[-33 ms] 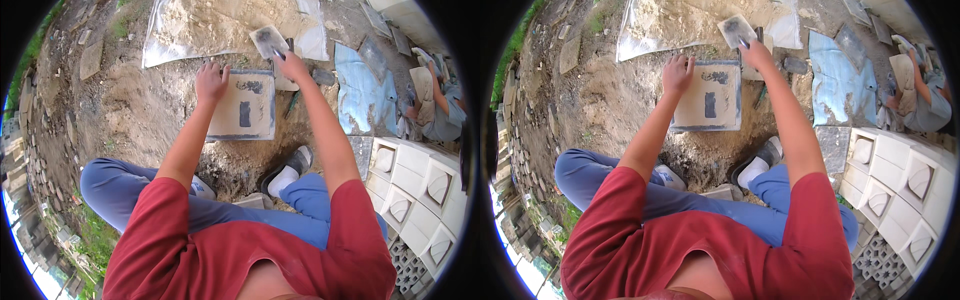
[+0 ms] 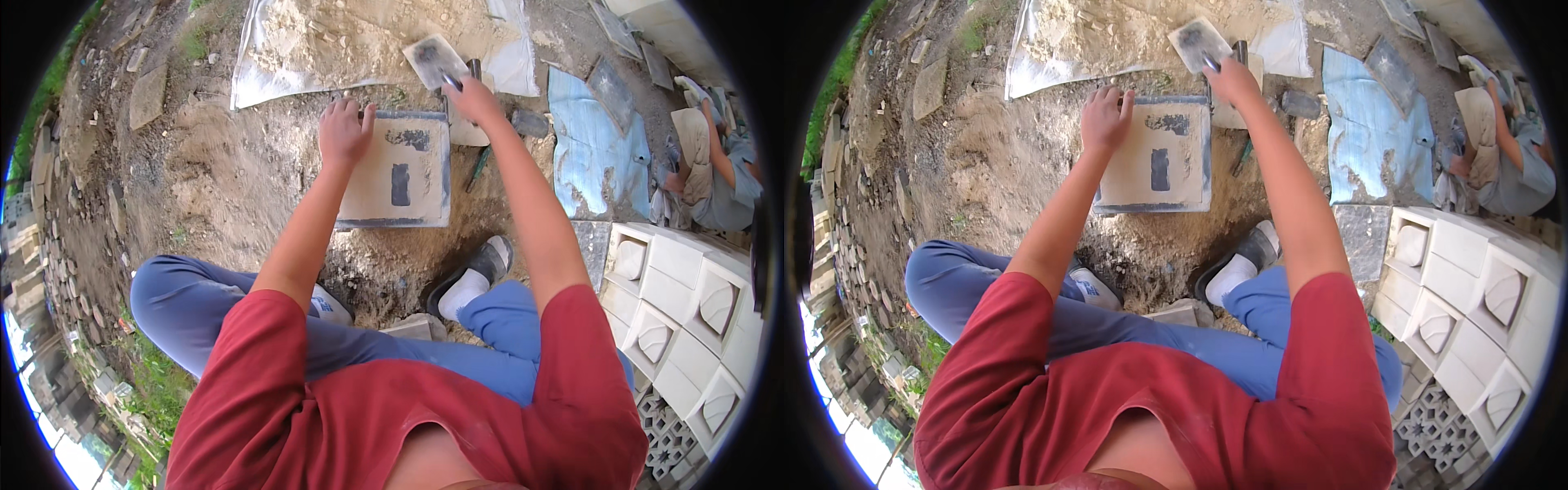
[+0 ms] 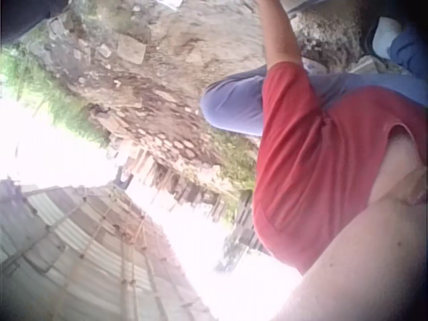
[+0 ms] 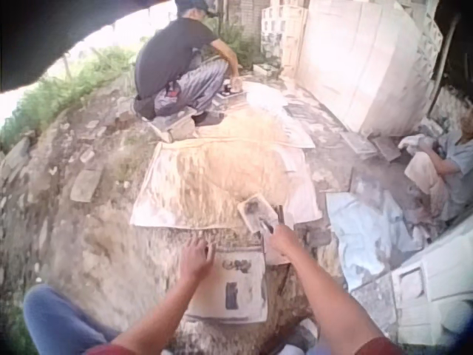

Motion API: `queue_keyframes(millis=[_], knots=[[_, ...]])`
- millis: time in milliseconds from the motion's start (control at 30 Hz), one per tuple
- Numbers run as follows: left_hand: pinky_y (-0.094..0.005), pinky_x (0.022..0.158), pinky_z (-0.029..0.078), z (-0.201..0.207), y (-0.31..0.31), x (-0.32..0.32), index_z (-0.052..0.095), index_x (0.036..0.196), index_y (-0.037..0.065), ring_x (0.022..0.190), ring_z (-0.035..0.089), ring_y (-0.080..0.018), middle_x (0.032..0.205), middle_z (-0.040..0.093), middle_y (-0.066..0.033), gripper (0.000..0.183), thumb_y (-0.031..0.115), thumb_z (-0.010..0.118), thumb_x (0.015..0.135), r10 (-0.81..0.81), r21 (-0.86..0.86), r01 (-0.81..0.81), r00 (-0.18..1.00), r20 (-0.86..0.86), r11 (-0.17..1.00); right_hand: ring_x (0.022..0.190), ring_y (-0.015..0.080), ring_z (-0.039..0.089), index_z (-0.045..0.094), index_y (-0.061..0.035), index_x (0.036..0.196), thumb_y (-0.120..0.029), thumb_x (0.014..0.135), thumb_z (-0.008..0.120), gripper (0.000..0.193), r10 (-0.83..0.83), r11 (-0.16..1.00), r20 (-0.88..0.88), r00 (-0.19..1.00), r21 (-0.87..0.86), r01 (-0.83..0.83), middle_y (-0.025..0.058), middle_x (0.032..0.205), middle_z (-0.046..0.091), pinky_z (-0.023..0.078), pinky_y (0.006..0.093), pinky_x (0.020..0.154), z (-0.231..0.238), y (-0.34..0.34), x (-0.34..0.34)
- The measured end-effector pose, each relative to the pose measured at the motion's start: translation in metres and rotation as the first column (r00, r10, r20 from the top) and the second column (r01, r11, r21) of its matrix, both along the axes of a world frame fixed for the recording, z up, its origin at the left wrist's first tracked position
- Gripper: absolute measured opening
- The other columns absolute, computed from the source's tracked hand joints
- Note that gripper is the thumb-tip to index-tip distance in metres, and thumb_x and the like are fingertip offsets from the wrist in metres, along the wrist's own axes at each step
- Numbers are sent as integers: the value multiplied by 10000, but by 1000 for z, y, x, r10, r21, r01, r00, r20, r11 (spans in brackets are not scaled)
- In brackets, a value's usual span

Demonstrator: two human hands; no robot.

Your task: The person dusts a mold by hand, scoops powder onto it using a trowel, presses the powder into the mold by hand, and smooths the surface and edges with the trowel.

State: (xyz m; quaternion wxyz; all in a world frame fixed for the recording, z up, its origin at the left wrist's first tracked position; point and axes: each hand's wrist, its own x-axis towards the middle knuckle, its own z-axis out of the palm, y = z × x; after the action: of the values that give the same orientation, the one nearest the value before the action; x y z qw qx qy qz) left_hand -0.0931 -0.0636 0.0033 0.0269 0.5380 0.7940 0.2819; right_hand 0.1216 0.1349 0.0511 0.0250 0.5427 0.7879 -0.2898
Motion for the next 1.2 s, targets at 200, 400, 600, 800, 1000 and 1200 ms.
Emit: queue_keyframes(millis=[200,400,600,800,1000,1200], knots=[[-501,1044,490,-4,14,17,711,1100,24,1257,609,-393,1330,686,-176,453,443,541,1068,-21,20,21,999,27,1000,1076,409,703,662,-15,1235,-365,1015,636,414,87,977,-12,996,194,-83,235,1150,726,553,511,926,-69,45,10],[-503,1115,448,-13,-3,-5,718,1211,50,1331,580,-384,1410,648,-197,484,470,534,1056,24,58,-25,1000,10,998,1166,409,634,658,2,1212,-175,1027,565,272,204,861,-319,926,508,-15,213,1232,671,520,492,1022,-29,-71,40],[-477,1215,369,-18,-47,4,605,1428,66,1511,423,-380,1620,469,-201,493,407,465,1101,-130,161,114,987,96,980,1098,333,669,668,-27,1158,-91,910,630,259,834,551,-298,464,461,-695,137,1045,699,560,415,958,6,-263,124],[-473,1262,306,-40,-133,6,509,1524,7,1541,368,-403,1646,423,-235,543,372,400,1137,10,123,-70,900,435,990,1252,320,637,607,-41,1369,-73,926,610,444,880,449,-63,472,439,-778,163,1365,635,577,412,983,-55,-304,92],[-448,1253,326,-49,-182,10,533,1498,-5,1509,417,-410,1579,502,-251,589,429,330,1154,87,24,-110,889,450,994,1235,322,661,618,-54,1353,-91,906,643,449,837,468,-8,547,529,-708,177,1332,640,609,443,952,-84,-314,68],[-432,1233,351,-47,-187,24,542,1495,3,1487,455,-392,1554,535,-232,578,420,326,1158,57,83,-116,857,513,990,1012,344,736,648,-55,1249,-52,898,602,354,850,489,77,521,254,-835,184,1304,655,624,447,871,-90,-309,68]])
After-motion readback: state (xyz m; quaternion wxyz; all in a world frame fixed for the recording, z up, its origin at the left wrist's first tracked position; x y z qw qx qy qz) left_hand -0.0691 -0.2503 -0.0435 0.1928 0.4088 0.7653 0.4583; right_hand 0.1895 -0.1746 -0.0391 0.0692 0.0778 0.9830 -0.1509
